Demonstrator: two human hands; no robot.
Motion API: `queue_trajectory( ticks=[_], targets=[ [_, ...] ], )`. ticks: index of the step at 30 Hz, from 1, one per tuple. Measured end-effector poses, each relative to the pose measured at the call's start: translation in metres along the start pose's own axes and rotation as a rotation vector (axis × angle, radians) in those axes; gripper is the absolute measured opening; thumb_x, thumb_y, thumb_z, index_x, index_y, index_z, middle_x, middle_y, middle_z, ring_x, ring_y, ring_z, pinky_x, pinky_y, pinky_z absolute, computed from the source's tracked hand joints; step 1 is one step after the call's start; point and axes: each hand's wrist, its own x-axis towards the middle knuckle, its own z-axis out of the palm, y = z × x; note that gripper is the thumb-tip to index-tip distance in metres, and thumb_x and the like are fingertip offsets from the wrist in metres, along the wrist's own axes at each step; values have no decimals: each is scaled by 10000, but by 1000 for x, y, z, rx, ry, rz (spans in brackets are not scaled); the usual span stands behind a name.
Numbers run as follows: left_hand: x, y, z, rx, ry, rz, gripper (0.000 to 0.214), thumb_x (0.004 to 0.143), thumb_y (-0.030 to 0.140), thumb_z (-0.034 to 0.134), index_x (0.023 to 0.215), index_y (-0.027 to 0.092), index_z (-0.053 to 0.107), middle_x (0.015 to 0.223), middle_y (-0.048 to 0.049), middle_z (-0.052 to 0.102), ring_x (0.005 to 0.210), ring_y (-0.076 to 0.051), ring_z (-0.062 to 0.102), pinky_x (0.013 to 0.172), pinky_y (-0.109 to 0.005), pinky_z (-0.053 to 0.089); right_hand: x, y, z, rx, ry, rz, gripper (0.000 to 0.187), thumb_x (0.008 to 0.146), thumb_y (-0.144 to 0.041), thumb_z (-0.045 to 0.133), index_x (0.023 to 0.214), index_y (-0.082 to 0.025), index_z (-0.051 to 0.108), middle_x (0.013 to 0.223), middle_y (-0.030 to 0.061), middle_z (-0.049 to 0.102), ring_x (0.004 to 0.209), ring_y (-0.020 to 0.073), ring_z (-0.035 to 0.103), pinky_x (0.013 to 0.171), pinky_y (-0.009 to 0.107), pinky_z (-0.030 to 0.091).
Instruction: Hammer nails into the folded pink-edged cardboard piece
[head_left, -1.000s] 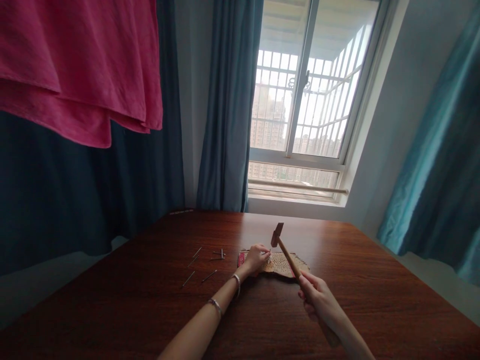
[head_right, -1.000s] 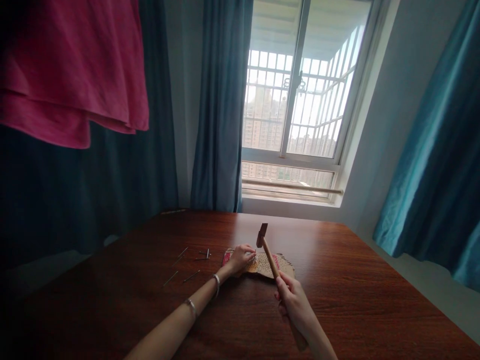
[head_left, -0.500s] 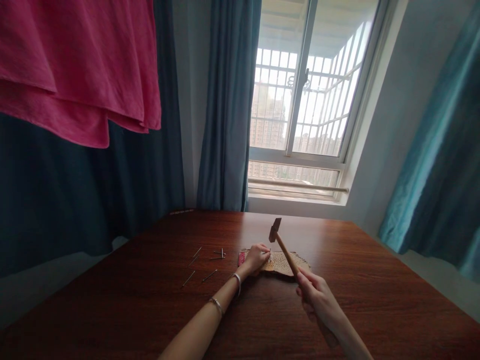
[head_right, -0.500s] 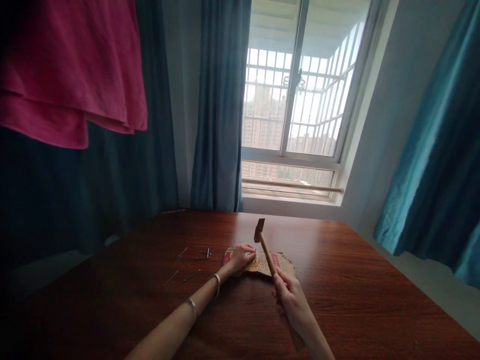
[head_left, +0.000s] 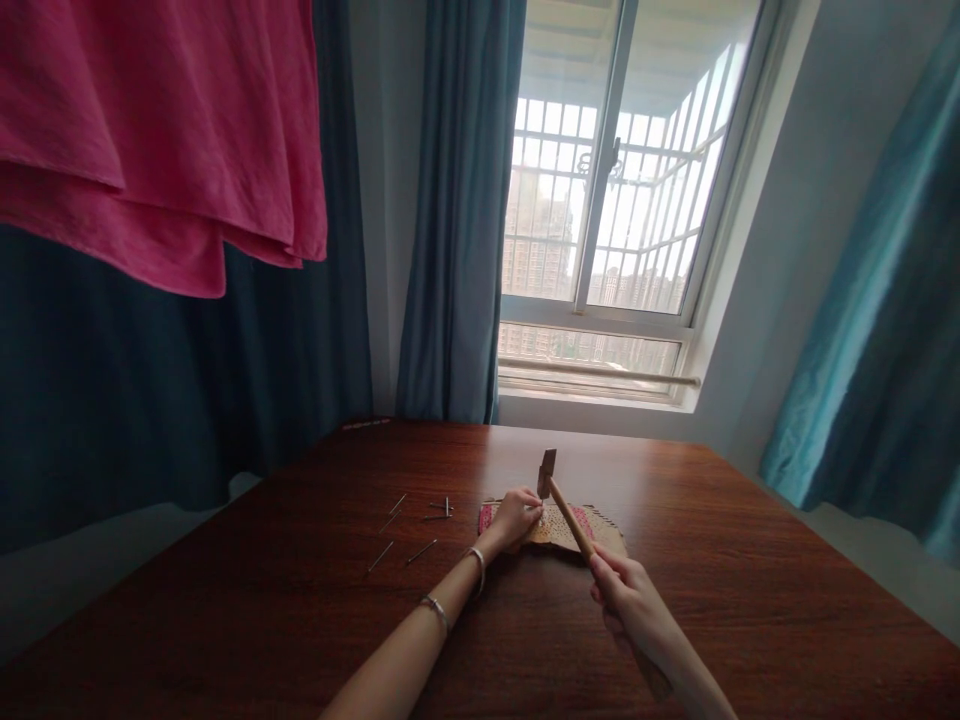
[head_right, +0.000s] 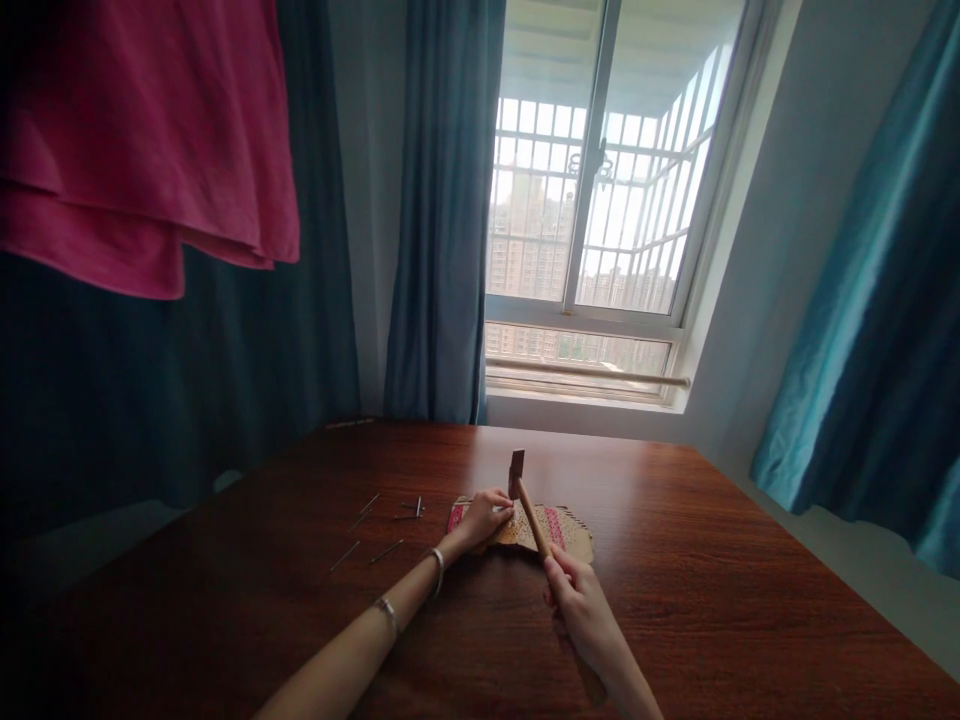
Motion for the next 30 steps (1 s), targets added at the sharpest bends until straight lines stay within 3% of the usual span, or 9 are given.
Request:
queue_trajectory(
  ticks=[11, 17, 23, 27, 30],
  targets=[
    [-1, 5, -4, 66, -26, 0, 204, 773, 217, 530, 746, 175, 728, 895, -31, 682, 806, -145, 604, 753, -204, 426, 0, -3, -2, 10, 12, -45, 493, 759, -579, 534, 1016, -159, 550, 539, -77, 432, 310, 11, 298, 276, 129, 202],
    [0, 5, -4, 69, -23, -11, 200, 767, 228, 538, 770, 184, 733, 900, -24, 686, 805, -136, 615, 763, -196, 437, 1, 11, -7, 13, 28, -78, 557, 765, -560, 539, 1126, -137, 555, 532, -68, 465, 313, 32, 339, 282, 150, 261],
    [-1, 7, -5, 82, 12, -39, 205, 728, 224, 570, 836, 174, 737, 921, -39, 703, 854, -148, 627, 802, -195, 449, 1, 21, -33, -167, 315, -160, 646, 726, -519, 581, 1213, -96, 544, 578, -1, 598, 403, 124, 514, 337, 214, 359],
    [-1, 8, -6, 52, 40, -121, 319, 708, 154, 551, 987, 182, 702, 999, -30, 705, 932, -147, 625, 859, -206, 449, 3, 32, -65, -504, 497, -235, 519, 710, -443, 588, 1109, -115, 647, 674, 51, 692, 630, 205, 643, 583, 275, 477],
    [1, 8, -7, 17, 41, -193, 380, 710, 108, 513, 1046, 169, 679, 1035, -32, 698, 963, -143, 624, 881, -207, 448, 5, 46, -89, -696, 613, -189, 469, 707, -417, 558, 1049, -122, 683, 748, 89, 725, 734, 254, 669, 668, 297, 481]
  ],
)
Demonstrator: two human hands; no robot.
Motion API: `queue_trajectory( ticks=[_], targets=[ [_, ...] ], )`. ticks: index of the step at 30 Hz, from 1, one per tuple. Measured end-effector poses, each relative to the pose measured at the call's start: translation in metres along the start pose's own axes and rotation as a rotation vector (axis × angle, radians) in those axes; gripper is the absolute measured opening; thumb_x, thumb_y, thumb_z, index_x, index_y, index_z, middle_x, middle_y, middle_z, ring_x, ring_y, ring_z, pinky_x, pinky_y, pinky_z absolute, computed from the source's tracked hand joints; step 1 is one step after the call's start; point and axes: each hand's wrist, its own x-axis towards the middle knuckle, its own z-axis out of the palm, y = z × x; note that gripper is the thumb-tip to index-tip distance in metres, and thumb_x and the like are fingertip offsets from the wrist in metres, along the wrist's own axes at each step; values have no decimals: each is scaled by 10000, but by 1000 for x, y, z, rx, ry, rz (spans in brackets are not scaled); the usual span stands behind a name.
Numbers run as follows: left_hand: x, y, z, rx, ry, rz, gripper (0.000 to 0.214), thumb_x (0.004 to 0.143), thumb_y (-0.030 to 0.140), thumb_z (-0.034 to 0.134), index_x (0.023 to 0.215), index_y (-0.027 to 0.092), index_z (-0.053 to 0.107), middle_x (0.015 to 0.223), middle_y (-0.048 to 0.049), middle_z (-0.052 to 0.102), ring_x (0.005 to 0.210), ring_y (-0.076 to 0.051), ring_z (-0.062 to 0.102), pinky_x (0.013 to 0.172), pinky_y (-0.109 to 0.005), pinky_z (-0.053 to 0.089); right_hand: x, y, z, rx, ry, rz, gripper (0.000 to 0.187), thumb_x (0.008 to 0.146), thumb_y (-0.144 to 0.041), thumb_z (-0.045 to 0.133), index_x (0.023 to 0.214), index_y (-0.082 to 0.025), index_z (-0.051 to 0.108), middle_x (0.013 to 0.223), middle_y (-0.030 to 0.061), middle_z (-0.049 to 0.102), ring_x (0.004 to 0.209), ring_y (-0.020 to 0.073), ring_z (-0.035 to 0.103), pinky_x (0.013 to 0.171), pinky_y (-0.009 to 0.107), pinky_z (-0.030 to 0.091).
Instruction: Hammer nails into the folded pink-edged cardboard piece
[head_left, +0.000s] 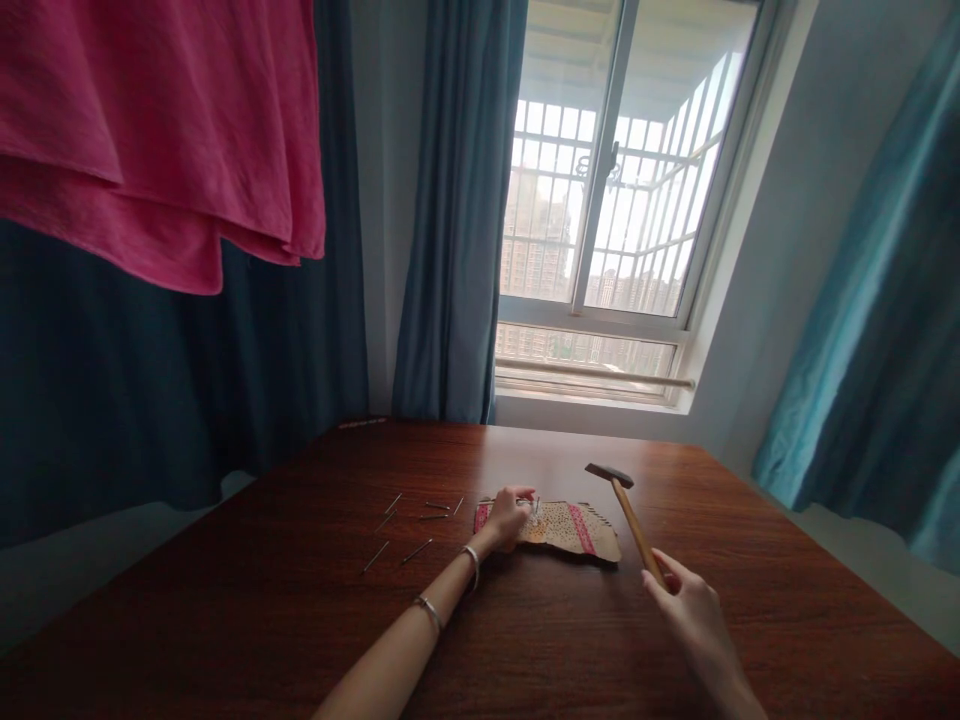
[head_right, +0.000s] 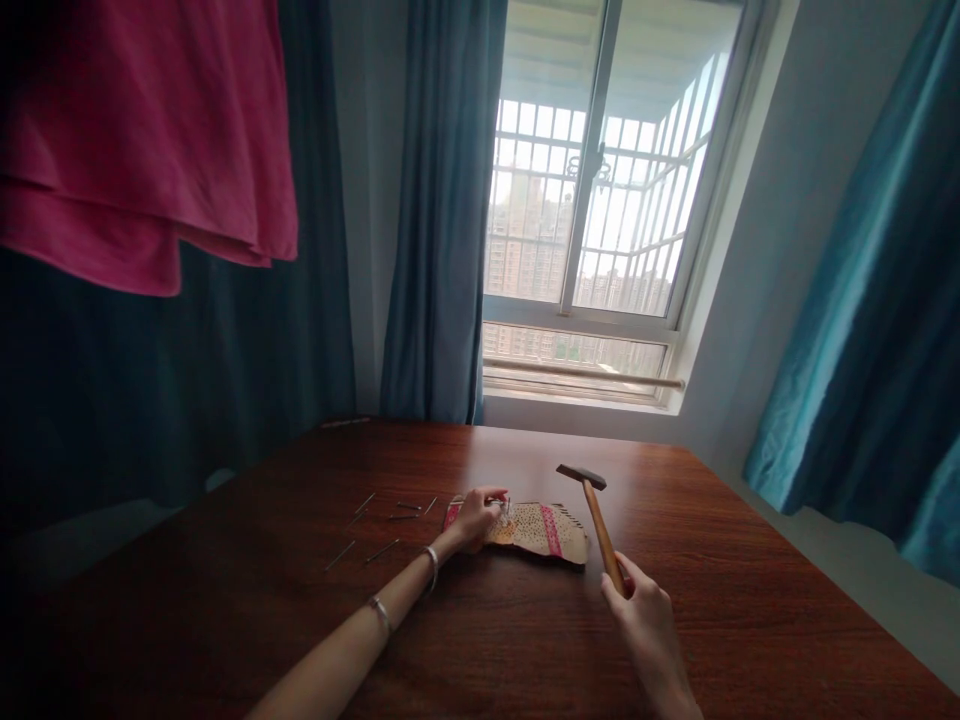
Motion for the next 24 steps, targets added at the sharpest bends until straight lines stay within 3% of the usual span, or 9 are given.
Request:
queue_trajectory(
  ticks=[5, 9, 24],
  targets=[
    [0, 2, -2, -9, 10, -9, 404, 710, 68, 469, 1043, 156, 680, 1024, -35, 701, 975, -134, 622, 902, -204, 441, 9, 36, -5, -150, -6, 21, 399, 726, -377, 508, 1021, -172, 682, 824, 90, 746, 794, 268, 688, 686, 300, 490],
    [-1, 4, -3, -20, 9, -18, 412, 709, 53, 454, 1029, 167, 688, 1011, -31, 706, 968, -138, 626, 908, -222, 446, 11, 50, -7, -257, -54, 20, 400, 741, -373, 497, 1041, -170, 667, 854, 95, 747, 816, 272, 691, 707, 308, 490],
    [-3, 6, -5, -9, -21, -32, 402, 711, 37, 456, 1021, 151, 685, 1012, -39, 705, 954, -123, 630, 881, -195, 450, -5, 34, -2, -533, -141, -24, 292, 833, -356, 432, 966, -226, 657, 804, 99, 732, 809, 274, 689, 673, 329, 457]
  ],
)
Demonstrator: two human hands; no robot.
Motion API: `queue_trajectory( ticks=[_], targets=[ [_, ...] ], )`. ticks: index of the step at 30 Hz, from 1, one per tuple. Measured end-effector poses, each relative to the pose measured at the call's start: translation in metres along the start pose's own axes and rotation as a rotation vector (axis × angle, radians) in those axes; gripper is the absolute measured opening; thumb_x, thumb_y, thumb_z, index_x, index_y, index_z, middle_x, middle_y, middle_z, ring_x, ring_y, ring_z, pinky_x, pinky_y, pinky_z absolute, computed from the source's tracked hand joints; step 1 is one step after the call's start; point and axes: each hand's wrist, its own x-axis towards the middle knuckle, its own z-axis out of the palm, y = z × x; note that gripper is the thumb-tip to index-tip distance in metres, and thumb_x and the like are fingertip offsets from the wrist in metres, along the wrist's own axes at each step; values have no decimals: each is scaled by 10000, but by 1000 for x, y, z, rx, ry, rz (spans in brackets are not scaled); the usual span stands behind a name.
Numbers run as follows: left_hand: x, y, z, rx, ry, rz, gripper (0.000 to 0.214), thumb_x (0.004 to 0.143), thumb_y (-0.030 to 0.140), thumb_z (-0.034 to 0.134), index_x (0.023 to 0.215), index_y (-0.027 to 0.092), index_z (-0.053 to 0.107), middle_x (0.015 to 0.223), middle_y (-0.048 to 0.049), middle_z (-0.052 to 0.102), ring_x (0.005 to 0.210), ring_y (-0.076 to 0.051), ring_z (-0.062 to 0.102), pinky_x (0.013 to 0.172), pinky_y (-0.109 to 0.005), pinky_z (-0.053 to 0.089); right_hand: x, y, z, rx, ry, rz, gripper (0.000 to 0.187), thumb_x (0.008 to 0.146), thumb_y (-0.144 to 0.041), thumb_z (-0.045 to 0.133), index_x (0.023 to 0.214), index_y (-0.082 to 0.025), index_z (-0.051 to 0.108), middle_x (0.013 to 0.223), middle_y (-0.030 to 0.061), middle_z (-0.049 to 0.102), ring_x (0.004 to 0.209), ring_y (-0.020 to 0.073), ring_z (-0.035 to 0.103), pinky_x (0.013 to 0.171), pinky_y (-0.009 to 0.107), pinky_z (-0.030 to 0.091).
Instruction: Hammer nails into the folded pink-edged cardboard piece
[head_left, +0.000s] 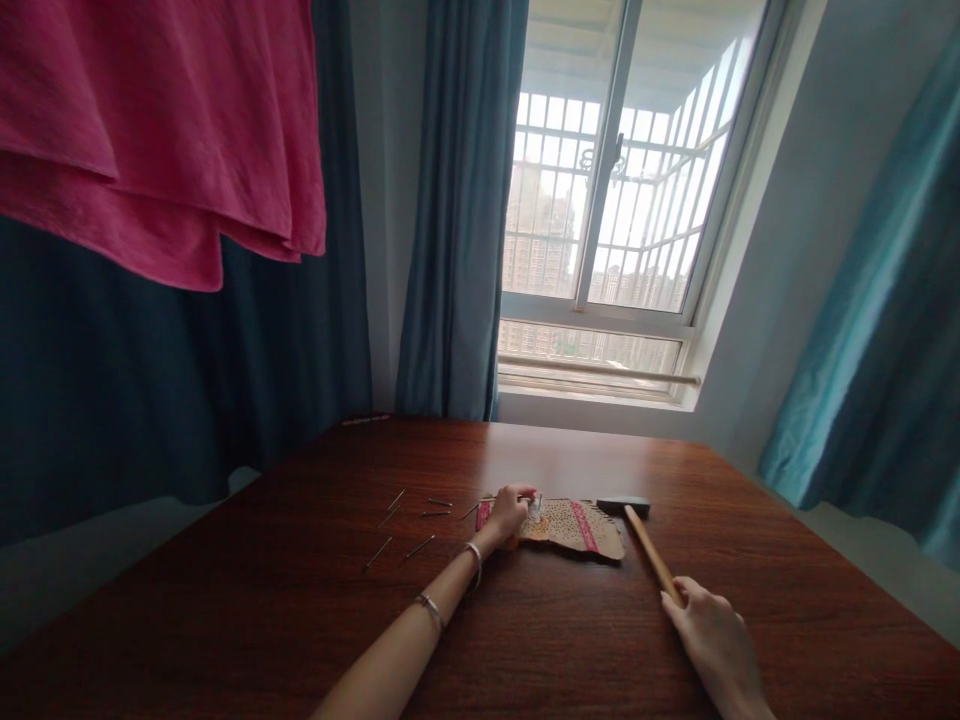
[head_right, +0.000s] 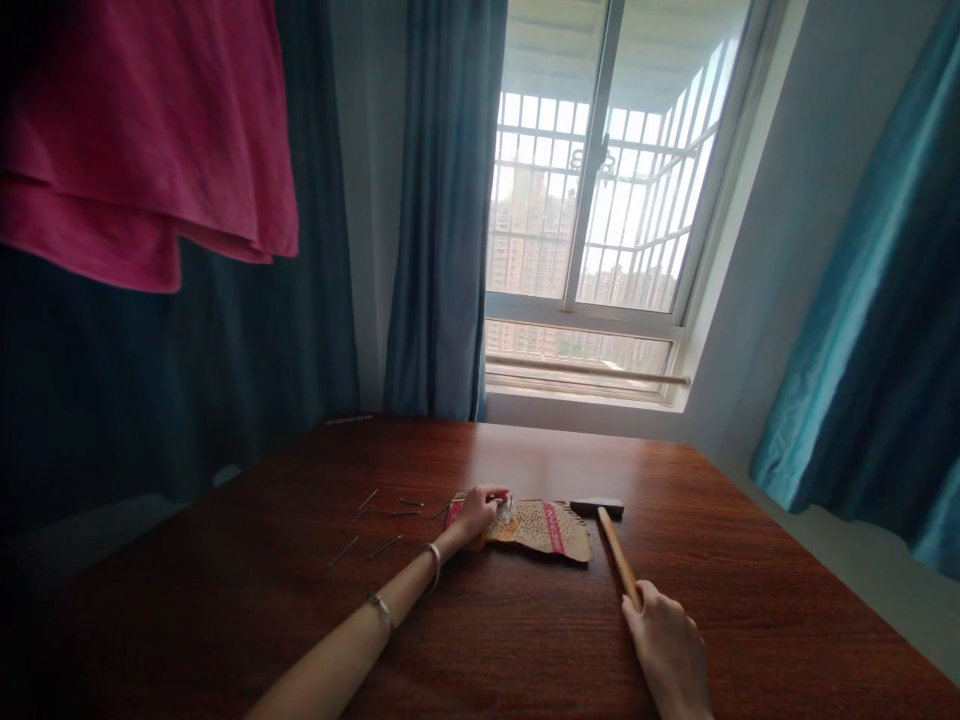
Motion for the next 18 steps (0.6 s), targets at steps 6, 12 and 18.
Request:
queue_trajectory(
  ticks=[6, 12, 18],
  targets=[
    [0, 1, 0, 8, 4, -6, 378, 722, 39, 463, 986, 178, 695, 1009, -23, 707, 957, -130, 631, 888, -214, 451, -9, -5, 5, -45, 65, 7, 274, 849, -320, 420, 996, -221, 629, 873, 100, 716, 789, 255, 677, 663, 326, 468],
    [1, -2, 2, -14, 44, 3, 353, 749, 72, 452, 981, 166, 700, 990, -33, 710, 944, -141, 632, 884, -223, 455, -9, -1, 16, -122, 136, -67, 239, 866, -328, 424, 936, -203, 616, 878, 96, 669, 846, 243, 638, 706, 318, 471],
    [3, -1, -1, -22, 157, 31, 393, 743, 39, 425, 1006, 159, 691, 1024, -44, 697, 974, -147, 616, 924, -259, 439, -2, -33, 11, -218, 339, -87, 435, 868, -363, 422, 1247, -163, 502, 1164, 165, 570, 950, 291, 594, 730, 364, 469]
  ],
)
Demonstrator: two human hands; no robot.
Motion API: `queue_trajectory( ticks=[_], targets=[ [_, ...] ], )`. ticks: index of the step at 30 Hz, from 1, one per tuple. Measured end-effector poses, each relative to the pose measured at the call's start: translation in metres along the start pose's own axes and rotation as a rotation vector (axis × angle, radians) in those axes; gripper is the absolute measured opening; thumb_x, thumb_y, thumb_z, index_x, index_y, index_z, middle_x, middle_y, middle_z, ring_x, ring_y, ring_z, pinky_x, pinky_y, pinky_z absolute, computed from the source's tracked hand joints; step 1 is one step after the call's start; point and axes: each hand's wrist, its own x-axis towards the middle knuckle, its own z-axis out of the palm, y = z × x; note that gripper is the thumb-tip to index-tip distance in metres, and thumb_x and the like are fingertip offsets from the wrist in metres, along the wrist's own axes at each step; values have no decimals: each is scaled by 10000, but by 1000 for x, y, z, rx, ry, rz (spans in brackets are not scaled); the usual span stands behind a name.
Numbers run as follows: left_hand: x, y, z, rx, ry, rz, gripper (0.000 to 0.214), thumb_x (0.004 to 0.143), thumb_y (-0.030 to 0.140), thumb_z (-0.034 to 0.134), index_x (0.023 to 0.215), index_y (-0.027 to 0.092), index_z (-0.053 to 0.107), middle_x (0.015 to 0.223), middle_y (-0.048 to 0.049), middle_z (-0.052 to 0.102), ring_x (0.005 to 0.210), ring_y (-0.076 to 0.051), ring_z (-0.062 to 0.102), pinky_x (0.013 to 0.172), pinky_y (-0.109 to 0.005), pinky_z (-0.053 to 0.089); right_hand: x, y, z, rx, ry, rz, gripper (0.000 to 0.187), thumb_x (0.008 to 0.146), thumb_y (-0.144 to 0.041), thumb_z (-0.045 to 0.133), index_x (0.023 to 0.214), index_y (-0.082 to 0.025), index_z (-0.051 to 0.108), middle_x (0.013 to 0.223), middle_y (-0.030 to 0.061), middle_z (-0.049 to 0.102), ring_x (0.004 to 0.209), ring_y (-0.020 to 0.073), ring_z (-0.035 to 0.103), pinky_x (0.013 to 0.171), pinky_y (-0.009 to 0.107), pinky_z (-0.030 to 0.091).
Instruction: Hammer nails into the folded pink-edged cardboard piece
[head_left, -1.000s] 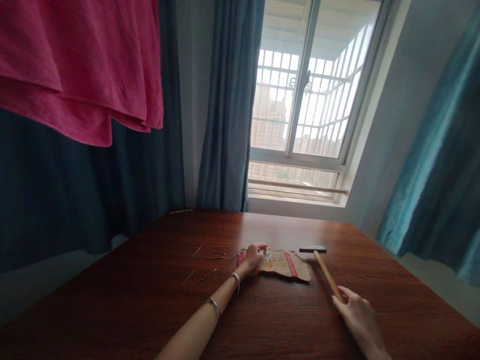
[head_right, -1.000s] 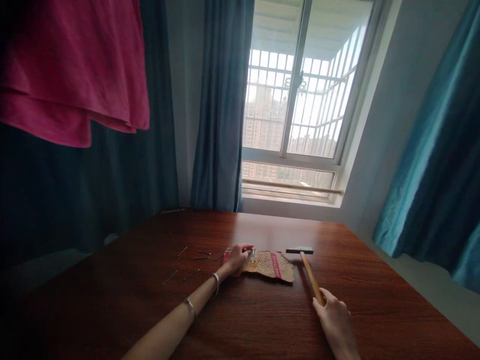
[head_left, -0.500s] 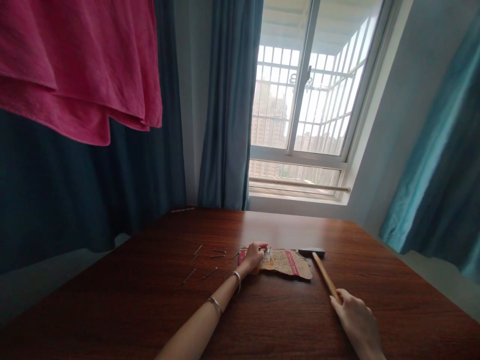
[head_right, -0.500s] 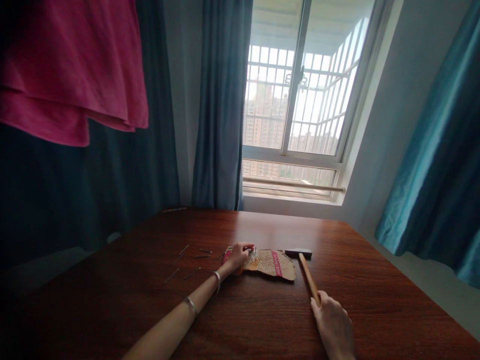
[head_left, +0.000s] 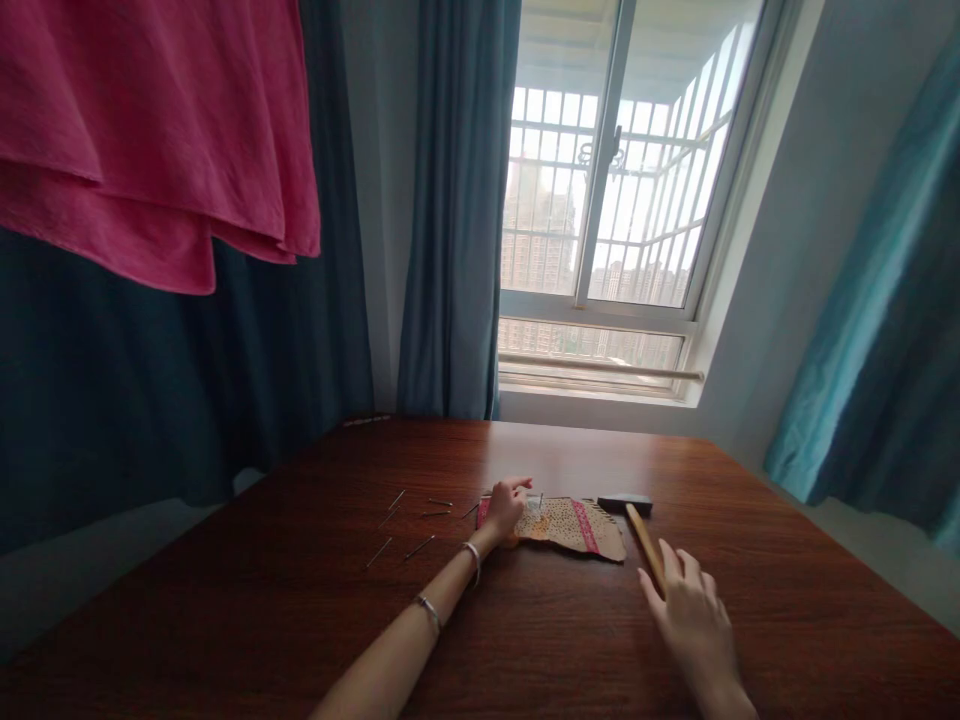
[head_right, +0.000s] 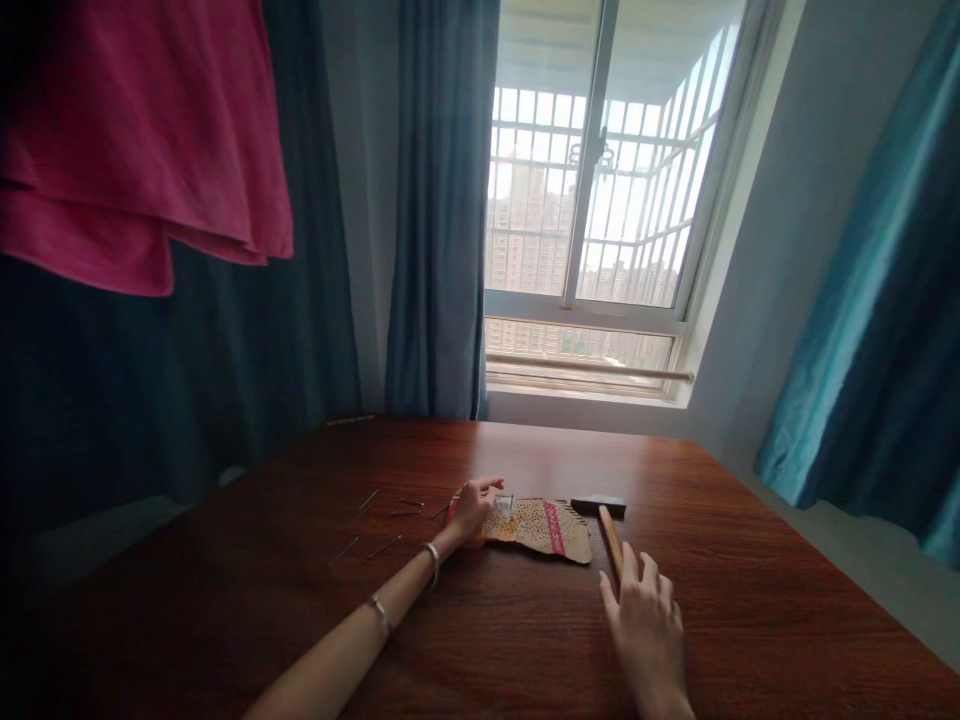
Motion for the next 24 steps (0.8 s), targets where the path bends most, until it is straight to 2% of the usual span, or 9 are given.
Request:
queue_trajectory(
  ticks=[3, 5, 8, 11, 13, 17, 24],
  targets=[
    [10, 0, -14, 24, 15, 43, 377, 734, 45, 432, 977, 146, 702, 1042, -59, 690, 995, -158, 609, 929, -273, 441, 16, -24, -3, 132, -3, -88, 393, 860, -290, 425, 1223, -185, 532, 1178, 126, 578, 1023, 262, 563, 824, 336, 446],
    [19, -3, -31, 110, -10, 47, 349, 727, 73, 464, 969, 146, 706, 1026, -68, 694, 968, -165, 618, 892, -266, 456, 28, -38, -3, 208, 6, -144, 361, 852, -256, 422, 1170, -174, 570, 1209, 117, 570, 1090, 252, 526, 888, 321, 416],
    [28, -7, -64, 326, -93, -64, 290, 690, 118, 534, 908, 160, 720, 952, -80, 709, 886, -188, 640, 802, -257, 473, 47, -56, -2, 280, 22, -166, 325, 865, -222, 392, 1107, -170, 602, 1162, 110, 601, 1086, 228, 528, 905, 297, 391],
    [28, -11, -95, 494, -175, -204, 217, 635, 136, 589, 805, 168, 719, 873, -95, 715, 823, -215, 654, 713, -252, 469, 65, -67, 0, 312, -16, -145, 287, 877, -212, 394, 1037, -188, 631, 1024, 92, 656, 962, 198, 583, 816, 268, 405],
    [25, -11, -109, 556, -274, -263, 174, 598, 139, 625, 749, 163, 708, 837, -102, 716, 797, -221, 660, 679, -244, 464, 73, -71, 4, 314, -30, -126, 281, 881, -214, 398, 1026, -193, 637, 1002, 84, 666, 928, 187, 596, 778, 257, 402],
    [21, -7, -121, 651, -374, -323, 155, 558, 147, 661, 711, 162, 681, 835, -96, 716, 810, -237, 663, 674, -260, 473, 76, -70, 14, 314, -49, -95, 287, 879, -223, 395, 1000, -208, 655, 988, 62, 676, 920, 192, 599, 759, 260, 400],
    [18, -6, -119, 639, -423, -335, 135, 508, 130, 664, 642, 153, 662, 750, -82, 712, 759, -228, 664, 632, -241, 468, 68, -61, 20, 416, -93, -37, 311, 869, -237, 373, 941, -209, 674, 957, 61, 685, 941, 184, 600, 762, 260, 407]
  ],
)
